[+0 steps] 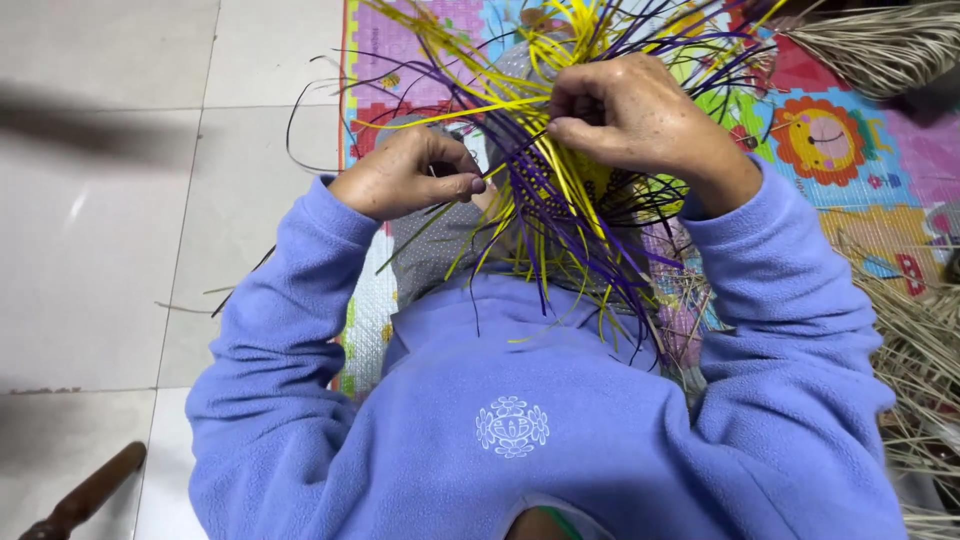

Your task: A person is weaving a circular object using yellow, purple, and black flexible strips while sitting on a floor mat.

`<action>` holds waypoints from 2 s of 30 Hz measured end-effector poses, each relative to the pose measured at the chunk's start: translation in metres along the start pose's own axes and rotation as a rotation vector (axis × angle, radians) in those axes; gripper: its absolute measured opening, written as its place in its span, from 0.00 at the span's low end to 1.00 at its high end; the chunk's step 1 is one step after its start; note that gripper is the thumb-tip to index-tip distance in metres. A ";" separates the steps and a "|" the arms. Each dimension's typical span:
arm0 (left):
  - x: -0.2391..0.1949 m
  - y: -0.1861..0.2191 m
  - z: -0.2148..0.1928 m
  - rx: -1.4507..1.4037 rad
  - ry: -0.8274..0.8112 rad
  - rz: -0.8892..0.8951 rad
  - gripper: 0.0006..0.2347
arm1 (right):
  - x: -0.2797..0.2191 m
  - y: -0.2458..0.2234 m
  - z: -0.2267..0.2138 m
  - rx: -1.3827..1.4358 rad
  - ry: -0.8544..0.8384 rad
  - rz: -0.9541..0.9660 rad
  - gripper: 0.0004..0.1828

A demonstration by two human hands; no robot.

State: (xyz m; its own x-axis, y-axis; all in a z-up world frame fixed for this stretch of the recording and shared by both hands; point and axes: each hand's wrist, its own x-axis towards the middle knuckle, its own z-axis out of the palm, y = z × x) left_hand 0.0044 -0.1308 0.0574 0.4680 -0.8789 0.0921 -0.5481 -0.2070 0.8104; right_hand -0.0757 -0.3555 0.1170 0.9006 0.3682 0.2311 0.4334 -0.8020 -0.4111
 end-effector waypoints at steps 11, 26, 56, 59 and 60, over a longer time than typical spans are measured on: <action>-0.027 -0.020 -0.016 0.053 -0.143 -0.250 0.03 | -0.002 0.003 0.000 0.019 -0.045 0.072 0.06; -0.026 -0.023 -0.013 0.105 -0.072 -0.209 0.06 | -0.002 0.005 0.001 0.064 -0.022 0.098 0.05; 0.006 -0.011 0.061 -0.624 0.524 0.101 0.06 | 0.006 -0.011 0.020 0.107 0.084 -0.057 0.04; 0.007 -0.013 0.060 -0.663 0.519 0.062 0.06 | 0.008 -0.009 0.026 -0.002 0.115 -0.061 0.05; 0.007 -0.011 0.059 -0.664 0.516 0.061 0.06 | 0.008 -0.010 0.026 -0.002 0.116 -0.058 0.05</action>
State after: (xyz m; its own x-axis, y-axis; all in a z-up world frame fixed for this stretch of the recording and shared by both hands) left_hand -0.0274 -0.1600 0.0152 0.7974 -0.5402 0.2691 -0.1368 0.2724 0.9524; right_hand -0.0721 -0.3322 0.1005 0.8638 0.3576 0.3550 0.4848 -0.7818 -0.3921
